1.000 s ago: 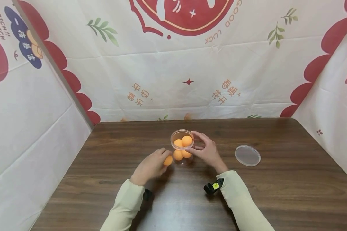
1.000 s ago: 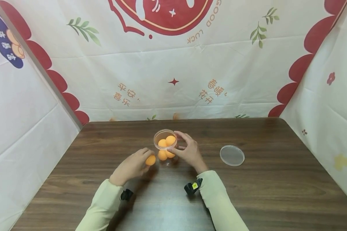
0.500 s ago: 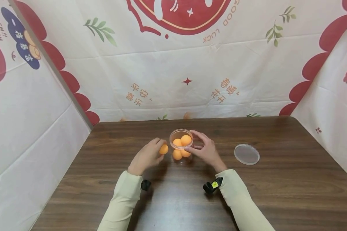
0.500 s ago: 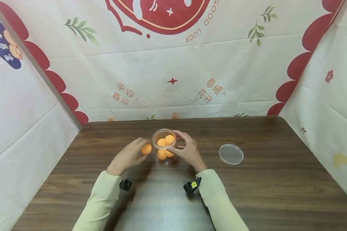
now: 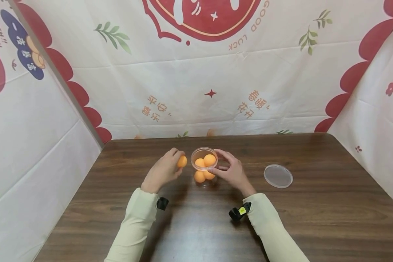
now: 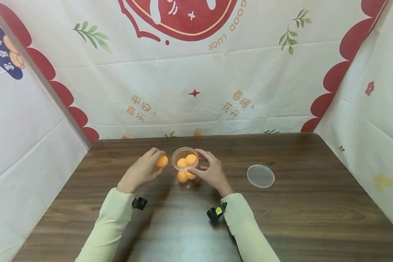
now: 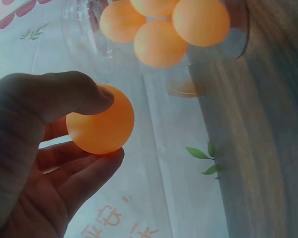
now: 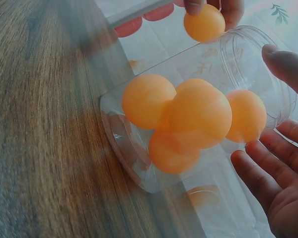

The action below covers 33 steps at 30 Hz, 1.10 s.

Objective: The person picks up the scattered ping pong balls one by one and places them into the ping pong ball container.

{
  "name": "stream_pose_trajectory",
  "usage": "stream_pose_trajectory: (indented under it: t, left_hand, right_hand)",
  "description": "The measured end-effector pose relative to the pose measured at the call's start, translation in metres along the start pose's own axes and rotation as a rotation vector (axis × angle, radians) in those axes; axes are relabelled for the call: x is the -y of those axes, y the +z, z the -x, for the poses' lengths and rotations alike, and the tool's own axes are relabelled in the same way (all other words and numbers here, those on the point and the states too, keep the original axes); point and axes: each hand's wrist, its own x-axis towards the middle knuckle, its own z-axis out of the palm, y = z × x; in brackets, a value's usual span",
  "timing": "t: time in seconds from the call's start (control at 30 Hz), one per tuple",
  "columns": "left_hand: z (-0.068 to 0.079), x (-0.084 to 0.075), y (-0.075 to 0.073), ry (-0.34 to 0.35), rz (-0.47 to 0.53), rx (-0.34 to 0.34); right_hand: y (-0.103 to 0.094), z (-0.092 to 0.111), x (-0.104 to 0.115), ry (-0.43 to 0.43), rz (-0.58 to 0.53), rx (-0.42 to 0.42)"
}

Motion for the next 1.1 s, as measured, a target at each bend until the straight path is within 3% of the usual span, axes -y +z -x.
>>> stream_pose_trajectory:
  t: [0.27,0.47,0.8,1.1]
  left_hand:
    - [-0.008,-0.004,-0.006,0.021,-0.001,-0.093]
    - [-0.016,-0.011,-0.009,0.041,0.034,-0.115]
    - [-0.026,-0.035,-0.009,0.074,0.081,-0.048]
    - [-0.030,-0.045,-0.007,0.047,0.049,0.049]
  right_hand:
    - [0.000,-0.001,0.000,0.001,0.014,0.004]
    - [0.000,-0.001,-0.001,-0.002,0.022,0.009]
    - [0.000,-0.001,-0.001,0.011,0.006,0.016]
    - [0.000,-0.001,-0.002,-0.002,0.006,0.014]
